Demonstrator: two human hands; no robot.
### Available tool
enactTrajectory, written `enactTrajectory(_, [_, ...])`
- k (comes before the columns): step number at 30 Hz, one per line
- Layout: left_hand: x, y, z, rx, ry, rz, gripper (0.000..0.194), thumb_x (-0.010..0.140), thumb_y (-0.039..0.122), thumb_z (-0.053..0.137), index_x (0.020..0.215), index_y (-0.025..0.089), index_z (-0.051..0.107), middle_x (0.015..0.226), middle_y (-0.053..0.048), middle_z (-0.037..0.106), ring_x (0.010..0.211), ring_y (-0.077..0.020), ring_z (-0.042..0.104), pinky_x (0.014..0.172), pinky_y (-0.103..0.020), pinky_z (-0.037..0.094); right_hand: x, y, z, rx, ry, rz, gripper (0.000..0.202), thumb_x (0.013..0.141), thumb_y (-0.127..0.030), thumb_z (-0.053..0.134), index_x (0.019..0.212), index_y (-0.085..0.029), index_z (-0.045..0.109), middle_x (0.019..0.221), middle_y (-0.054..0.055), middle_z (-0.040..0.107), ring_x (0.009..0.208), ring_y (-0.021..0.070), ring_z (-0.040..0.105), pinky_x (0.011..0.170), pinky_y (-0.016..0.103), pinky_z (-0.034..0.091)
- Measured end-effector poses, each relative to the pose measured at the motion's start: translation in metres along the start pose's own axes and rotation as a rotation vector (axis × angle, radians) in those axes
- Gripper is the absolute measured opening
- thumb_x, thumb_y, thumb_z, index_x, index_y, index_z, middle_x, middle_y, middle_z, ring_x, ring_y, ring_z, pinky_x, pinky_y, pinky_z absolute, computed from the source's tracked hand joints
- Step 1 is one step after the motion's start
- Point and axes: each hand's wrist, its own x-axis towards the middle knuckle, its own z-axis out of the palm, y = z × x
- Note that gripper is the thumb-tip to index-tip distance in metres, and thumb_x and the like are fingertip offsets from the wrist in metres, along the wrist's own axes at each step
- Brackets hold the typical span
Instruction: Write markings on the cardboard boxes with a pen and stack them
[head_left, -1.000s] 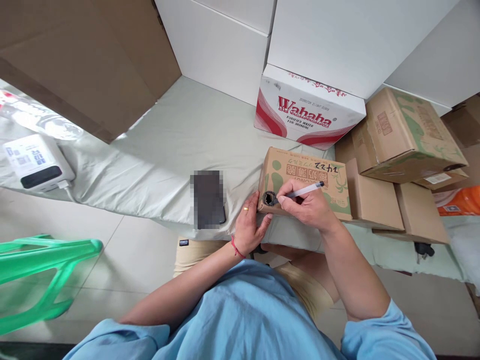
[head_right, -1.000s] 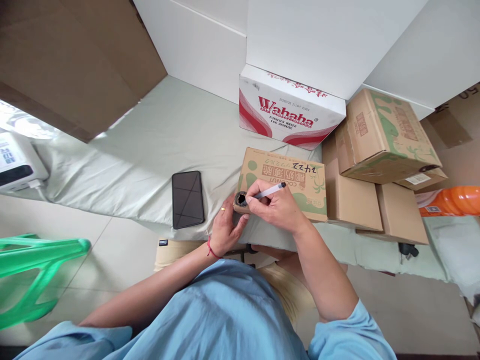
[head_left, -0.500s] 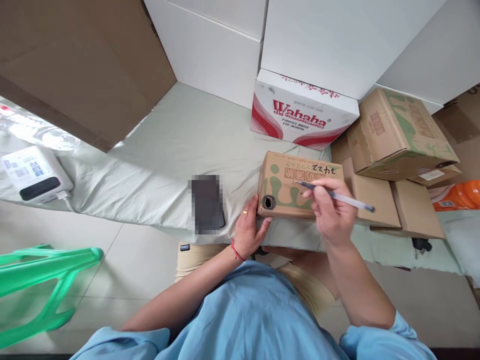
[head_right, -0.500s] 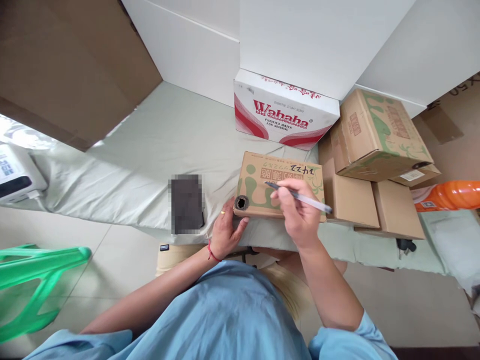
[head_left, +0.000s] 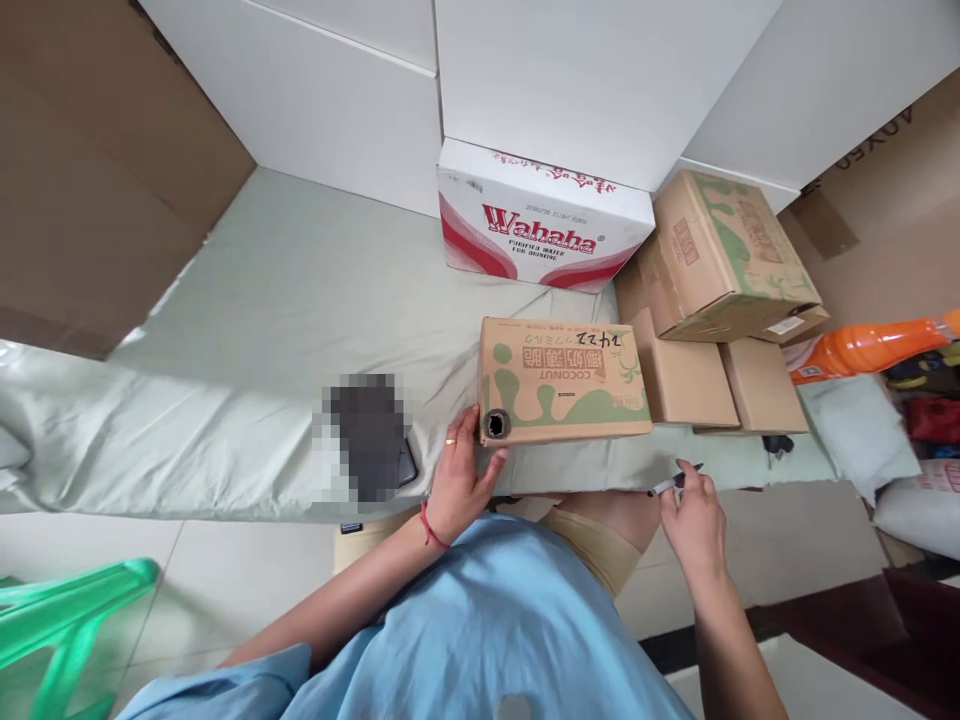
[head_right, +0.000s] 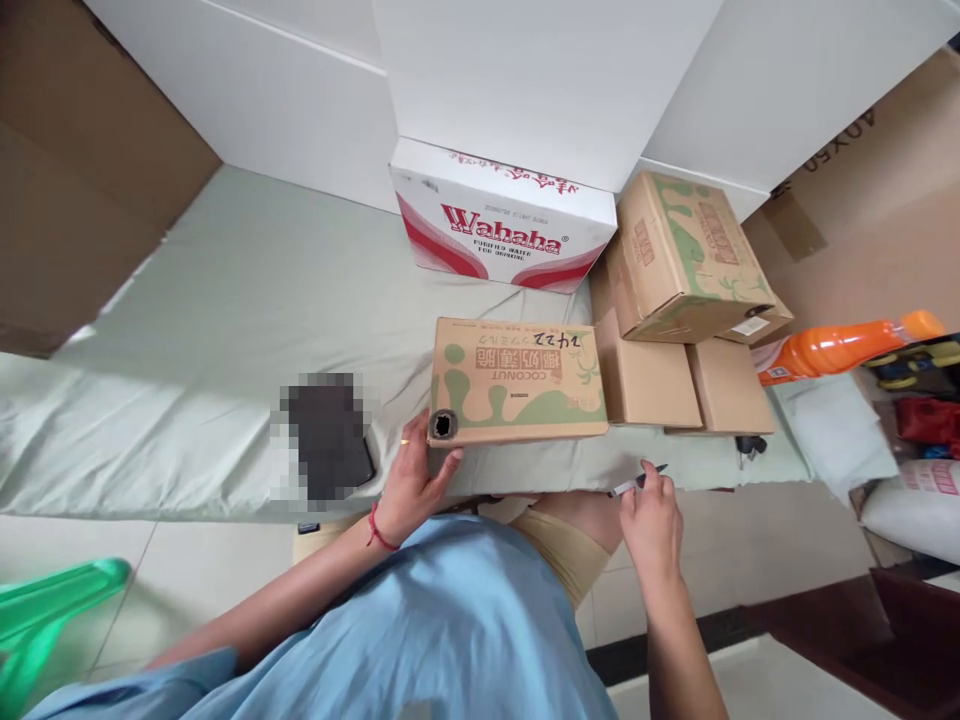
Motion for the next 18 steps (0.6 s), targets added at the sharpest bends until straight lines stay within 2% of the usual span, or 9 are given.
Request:
enactTrajectory(3, [-0.007,0.013,-0.027,0.028,0.005,0.014,0.053,0.108,0.032,0.058,0.158,0.024,0.044,0.154,-0.019,0.056,0.143,-0.0320,0.059,0.109,-0.049,0.061,0.026,0.007,0.003,-0.064,-0.058,0.011,0.055,0.098,-0.035,0.045,0.141,-0.008,0.065,0.115,0.021,0.071,0.094,0.0341,0.071,0.081,0.045,0.057])
enactTrajectory(6, [-0.022,0.017,-0.055,0.128,0.130,0.026,0.046,0.104,0.025,0.062,0.149,0.027,0.052,0.138,-0.015,0.064,0.125,-0.0280,0.067,0.099,-0.043,0.064,0.056,0.016,0.012,-0.077,-0.082,-0.024,0.060,0.098,-0.040,0.044,0.145,-0.006,0.062,0.115,0.021,0.073,0.095,0.0353,0.072,0.082,0.047,0.057])
enactTrajectory(9, [-0.038,0.008,-0.073,0.331,0.322,-0.143,0.047,0.102,0.033,0.068,0.145,0.021,0.053,0.127,-0.016,0.065,0.121,-0.0319,0.065,0.102,-0.050,0.060,0.076,0.031,0.031,-0.043,-0.179,-0.080,0.069,0.095,-0.044,0.047,0.147,0.000,0.058,0.110,0.025,0.074,0.093,0.0382,0.073,0.079,0.048,0.058])
enactTrajectory(11, [-0.041,-0.001,-0.078,0.450,0.391,-0.317,0.060,0.101,0.047,0.067,0.149,0.016,0.050,0.131,-0.021,0.063,0.129,-0.0381,0.060,0.108,-0.059,0.055,0.081,0.039,0.043,-0.001,-0.211,-0.114,0.075,0.091,-0.045,0.048,0.148,0.003,0.055,0.106,0.027,0.075,0.093,0.0408,0.074,0.078,0.050,0.058])
enactTrajectory(14, [-0.032,-0.011,-0.078,0.577,0.343,-0.583,0.094,0.094,0.064,0.067,0.161,0.006,0.038,0.145,-0.031,0.056,0.141,-0.0481,0.050,0.115,-0.069,0.044,0.080,0.043,0.049,0.061,-0.183,-0.106,0.083,0.089,-0.048,0.047,0.154,0.003,0.048,0.106,0.026,0.077,0.100,0.0434,0.074,0.082,0.053,0.058])
enactTrajectory(16, [-0.018,-0.010,-0.076,0.643,0.223,-0.716,0.110,0.087,0.068,0.072,0.167,0.005,0.031,0.151,-0.034,0.053,0.140,-0.0527,0.049,0.112,-0.071,0.043,0.076,0.040,0.042,0.096,-0.205,-0.061,0.089,0.088,-0.053,0.048,0.159,0.001,0.043,0.106,0.023,0.079,0.101,0.0434,0.075,0.082,0.053,0.059])
enactTrajectory(18, [-0.004,-0.005,-0.076,0.710,0.085,-0.764,0.115,0.084,0.068,0.076,0.171,0.008,0.029,0.152,-0.034,0.052,0.135,-0.0542,0.052,0.107,-0.069,0.045,0.071,0.034,0.030,0.139,-0.239,-0.016,0.091,0.087,-0.057,0.049,0.160,-0.003,0.044,0.108,0.021,0.081,0.095,0.0414,0.076,0.079,0.052,0.059])
